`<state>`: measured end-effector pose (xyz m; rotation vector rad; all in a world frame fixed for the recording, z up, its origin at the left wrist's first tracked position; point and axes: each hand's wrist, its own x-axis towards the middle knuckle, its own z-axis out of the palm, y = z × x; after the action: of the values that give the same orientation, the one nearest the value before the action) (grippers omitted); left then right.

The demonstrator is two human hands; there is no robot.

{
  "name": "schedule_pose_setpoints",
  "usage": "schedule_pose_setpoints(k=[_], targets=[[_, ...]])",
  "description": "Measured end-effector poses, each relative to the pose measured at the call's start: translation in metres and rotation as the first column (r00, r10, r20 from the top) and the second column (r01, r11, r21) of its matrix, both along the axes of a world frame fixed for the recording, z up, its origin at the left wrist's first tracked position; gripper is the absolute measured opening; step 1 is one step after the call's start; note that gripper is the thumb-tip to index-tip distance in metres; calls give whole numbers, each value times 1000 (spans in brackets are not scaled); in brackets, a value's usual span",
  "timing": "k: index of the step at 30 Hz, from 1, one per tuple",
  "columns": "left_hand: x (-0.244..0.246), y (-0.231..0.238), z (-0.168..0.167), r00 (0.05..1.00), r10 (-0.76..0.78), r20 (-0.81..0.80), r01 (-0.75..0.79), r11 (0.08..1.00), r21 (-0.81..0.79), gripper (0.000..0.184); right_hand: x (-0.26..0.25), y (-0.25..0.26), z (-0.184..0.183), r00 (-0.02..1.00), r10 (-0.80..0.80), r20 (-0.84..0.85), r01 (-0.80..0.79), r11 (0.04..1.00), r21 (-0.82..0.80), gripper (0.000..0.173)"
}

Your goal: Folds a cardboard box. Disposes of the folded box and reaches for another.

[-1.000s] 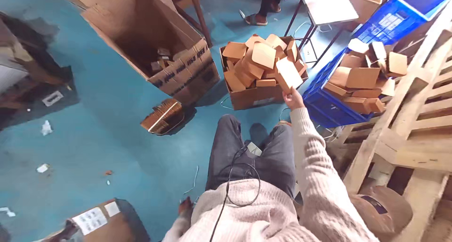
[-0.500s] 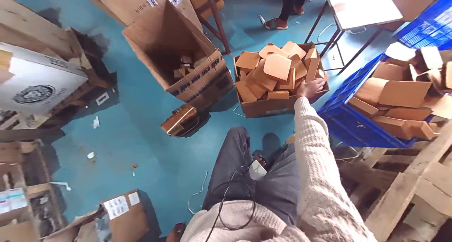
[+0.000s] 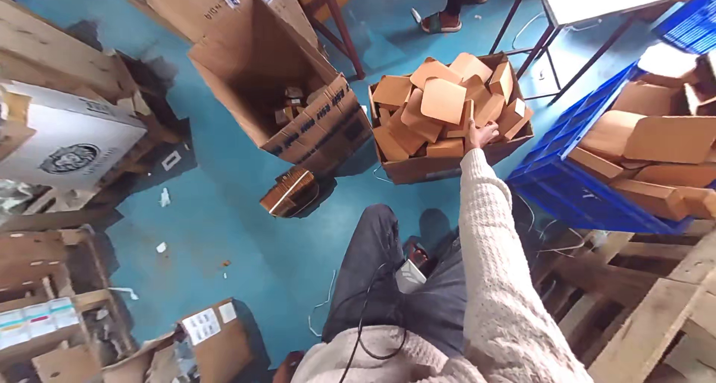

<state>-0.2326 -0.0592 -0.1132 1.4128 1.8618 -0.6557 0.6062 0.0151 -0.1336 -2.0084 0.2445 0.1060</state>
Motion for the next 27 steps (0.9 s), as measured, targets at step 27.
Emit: schedule_pose_setpoints(k=[27], targets=[[90, 43, 3, 954, -176, 241, 90, 940, 329, 54, -71, -198, -102, 915, 313, -255, -330, 944, -25, 41]])
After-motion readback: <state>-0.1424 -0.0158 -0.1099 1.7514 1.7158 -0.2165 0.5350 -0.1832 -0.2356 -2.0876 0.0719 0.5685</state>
